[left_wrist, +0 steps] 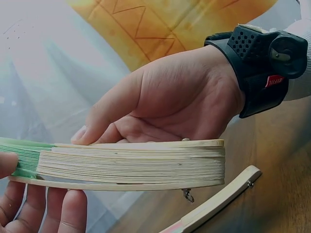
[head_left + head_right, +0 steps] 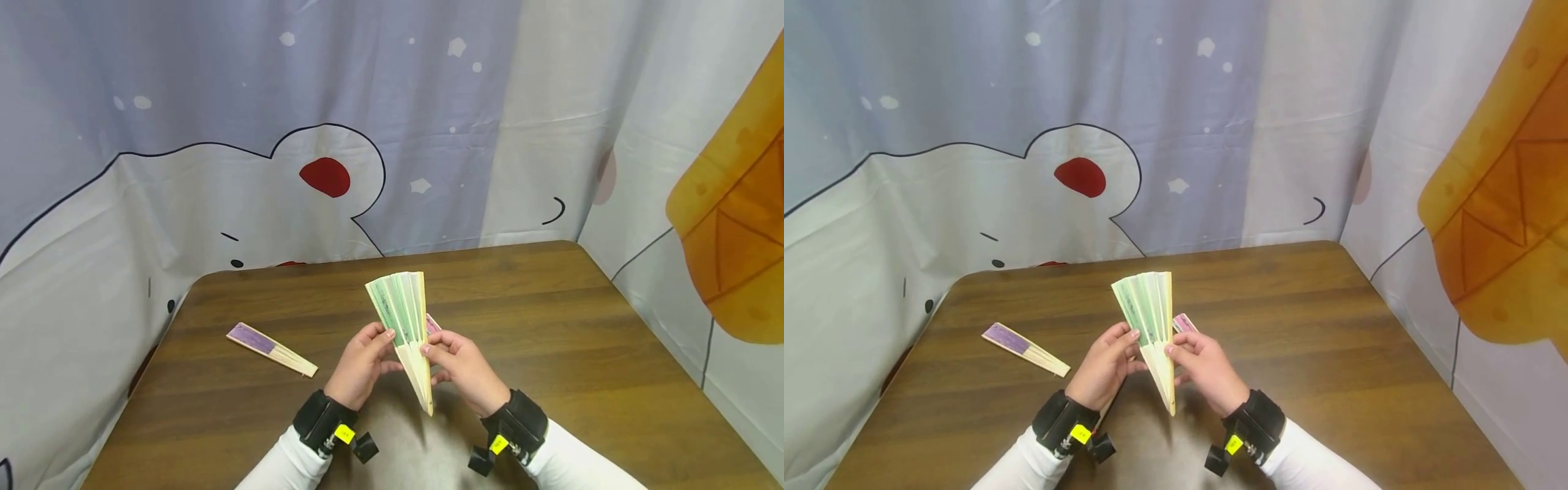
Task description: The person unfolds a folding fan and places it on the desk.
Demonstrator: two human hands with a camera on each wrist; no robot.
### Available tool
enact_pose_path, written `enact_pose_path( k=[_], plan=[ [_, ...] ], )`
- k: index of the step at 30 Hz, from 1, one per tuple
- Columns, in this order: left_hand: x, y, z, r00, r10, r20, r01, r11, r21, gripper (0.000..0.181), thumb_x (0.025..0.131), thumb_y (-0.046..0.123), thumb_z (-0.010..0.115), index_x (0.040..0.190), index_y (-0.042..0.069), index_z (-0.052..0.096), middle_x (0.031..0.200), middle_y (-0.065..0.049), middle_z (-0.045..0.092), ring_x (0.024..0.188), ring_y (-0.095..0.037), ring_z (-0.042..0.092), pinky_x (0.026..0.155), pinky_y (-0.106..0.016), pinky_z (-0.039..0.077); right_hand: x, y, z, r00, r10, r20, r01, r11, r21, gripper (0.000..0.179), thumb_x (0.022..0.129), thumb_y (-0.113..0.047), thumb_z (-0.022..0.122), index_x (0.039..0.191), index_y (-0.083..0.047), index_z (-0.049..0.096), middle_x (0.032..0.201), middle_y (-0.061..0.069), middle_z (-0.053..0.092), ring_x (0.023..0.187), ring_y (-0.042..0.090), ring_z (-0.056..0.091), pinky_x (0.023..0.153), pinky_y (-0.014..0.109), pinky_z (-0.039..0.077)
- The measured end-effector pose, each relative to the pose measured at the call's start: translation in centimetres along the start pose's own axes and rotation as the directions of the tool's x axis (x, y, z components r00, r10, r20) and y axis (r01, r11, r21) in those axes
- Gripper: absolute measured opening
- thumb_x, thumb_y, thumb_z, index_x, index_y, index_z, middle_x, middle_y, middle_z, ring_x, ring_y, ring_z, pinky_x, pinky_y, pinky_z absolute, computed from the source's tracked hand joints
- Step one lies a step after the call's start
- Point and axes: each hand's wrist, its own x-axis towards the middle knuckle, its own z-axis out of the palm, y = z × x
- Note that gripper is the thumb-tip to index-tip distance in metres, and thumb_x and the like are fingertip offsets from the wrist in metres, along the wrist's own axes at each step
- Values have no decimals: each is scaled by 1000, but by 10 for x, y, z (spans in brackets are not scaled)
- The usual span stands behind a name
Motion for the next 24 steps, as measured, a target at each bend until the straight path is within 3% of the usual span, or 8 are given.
enact_pose_path(
  k=[9, 15, 24],
  plan=[
    [-1, 2, -2, 998, 26, -59, -25, 999, 24, 31, 99, 24, 60, 117, -1, 55, 106, -11, 64, 92, -21, 66, 75, -39, 57, 1, -3, -3, 1000, 11, -26, -10, 1000, 28, 20, 94, -10, 63, 107, 4, 57, 96, 8, 69, 83, 18, 64, 63, 33, 58],
    [0, 4, -5, 994, 32, -104, -27, 998, 53, 27, 99, 21, 62, 111, -2, 54, 99, -10, 63, 87, -21, 63, 74, -38, 59, 1, -4, -5, 1000, 5, -17, -4, 999, 46, 26, 95, -8, 63, 114, 5, 51, 99, 8, 66, 86, 18, 65, 67, 36, 59],
    [1, 6, -9, 991, 18, -136, -8, 997, 73, 33, 98, 21, 63, 119, -3, 55, 105, -13, 63, 93, -26, 64, 76, -36, 59, 3, -5, -9, 999, 0, -34, 2, 998, 59, 29, 96, -7, 61, 119, 6, 49, 102, 10, 65, 95, 25, 64, 73, 41, 60]
  ],
)
